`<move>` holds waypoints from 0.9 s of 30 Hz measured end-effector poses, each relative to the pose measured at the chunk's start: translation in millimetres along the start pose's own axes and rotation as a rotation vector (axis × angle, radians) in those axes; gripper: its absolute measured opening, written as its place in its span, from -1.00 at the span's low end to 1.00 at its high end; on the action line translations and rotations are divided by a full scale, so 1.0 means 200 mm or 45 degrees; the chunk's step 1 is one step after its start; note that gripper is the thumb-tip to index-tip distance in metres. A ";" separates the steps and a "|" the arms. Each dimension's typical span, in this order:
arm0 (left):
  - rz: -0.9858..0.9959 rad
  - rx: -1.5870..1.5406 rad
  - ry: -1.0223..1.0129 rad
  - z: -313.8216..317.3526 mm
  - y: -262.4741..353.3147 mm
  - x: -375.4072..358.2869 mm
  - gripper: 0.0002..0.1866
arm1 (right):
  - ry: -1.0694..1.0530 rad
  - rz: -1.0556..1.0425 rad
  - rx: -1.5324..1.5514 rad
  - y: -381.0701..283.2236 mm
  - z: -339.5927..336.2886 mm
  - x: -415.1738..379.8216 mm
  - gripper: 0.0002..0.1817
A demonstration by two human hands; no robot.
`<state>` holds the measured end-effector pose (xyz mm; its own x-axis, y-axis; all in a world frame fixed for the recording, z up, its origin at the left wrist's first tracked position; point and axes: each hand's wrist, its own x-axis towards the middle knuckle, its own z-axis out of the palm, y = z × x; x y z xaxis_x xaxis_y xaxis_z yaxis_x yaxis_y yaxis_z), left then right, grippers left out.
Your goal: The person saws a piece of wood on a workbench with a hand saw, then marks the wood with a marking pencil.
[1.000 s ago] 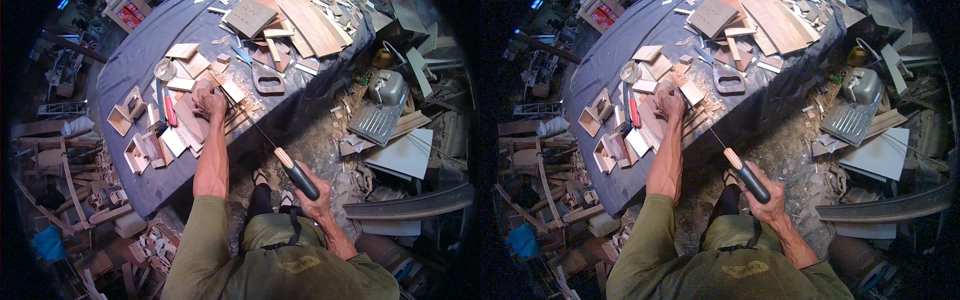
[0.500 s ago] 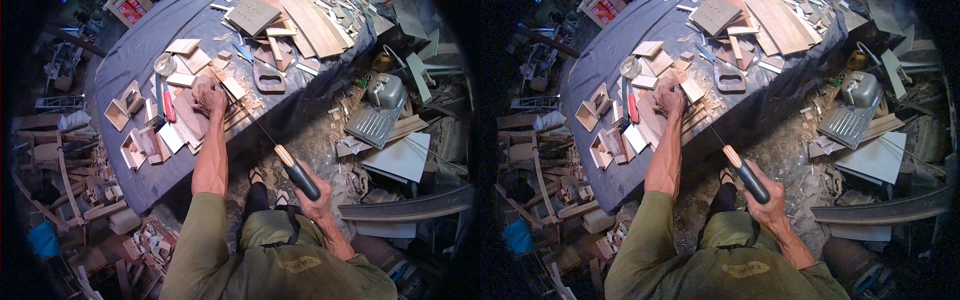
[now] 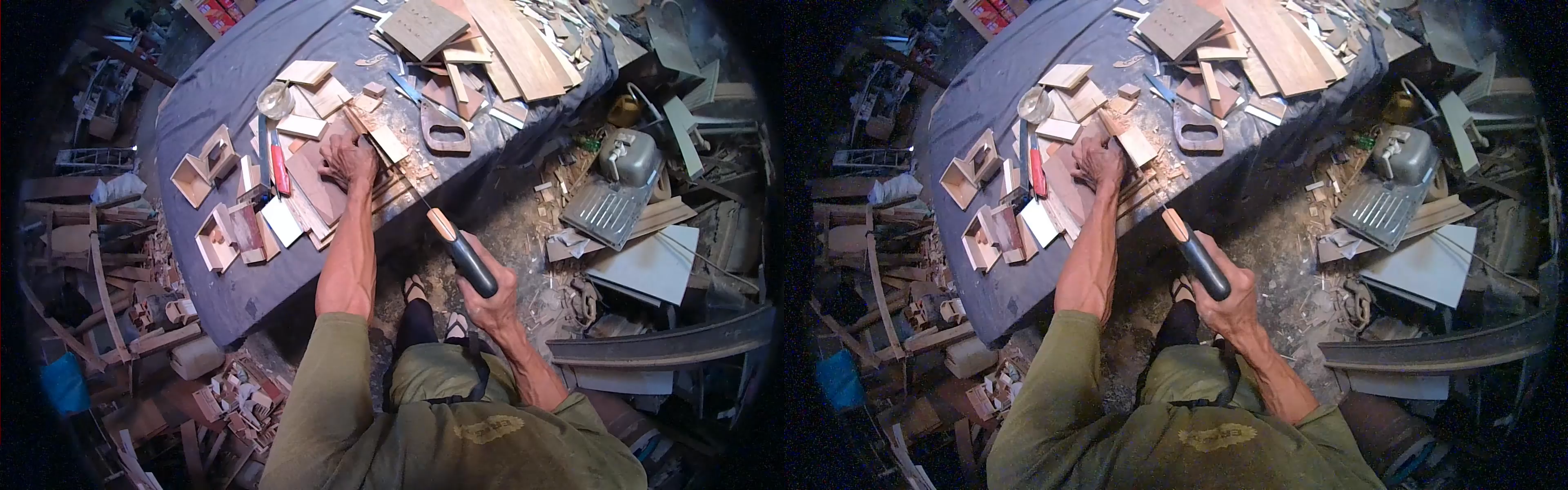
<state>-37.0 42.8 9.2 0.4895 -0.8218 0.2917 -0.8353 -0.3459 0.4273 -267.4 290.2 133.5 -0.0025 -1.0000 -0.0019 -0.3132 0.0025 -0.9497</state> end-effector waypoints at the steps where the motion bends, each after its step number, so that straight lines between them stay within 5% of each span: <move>1: -0.008 0.012 0.020 0.01 0.00 0.00 -0.79 | -0.014 0.009 0.021 0.00 0.02 0.01 -0.27; 6: 0.004 0.043 0.000 0.00 -0.01 -0.02 -0.79 | 0.076 -0.184 0.028 0.03 -0.06 -0.17 -0.29; 19: 0.385 -0.055 0.080 -0.02 -0.09 -0.07 -0.72 | -0.020 0.048 0.091 -0.01 0.01 0.01 -0.33; 27: 0.243 -0.054 0.135 -0.01 -0.04 -0.06 -0.82 | 0.026 -0.052 0.029 -0.02 -0.07 -0.13 -0.35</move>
<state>-35.8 57.5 4.0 0.3491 -0.8173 0.4584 -0.9051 -0.1676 0.3907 -279.0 315.3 140.9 -0.0098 -0.9990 0.0430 -0.2916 -0.0383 -0.9558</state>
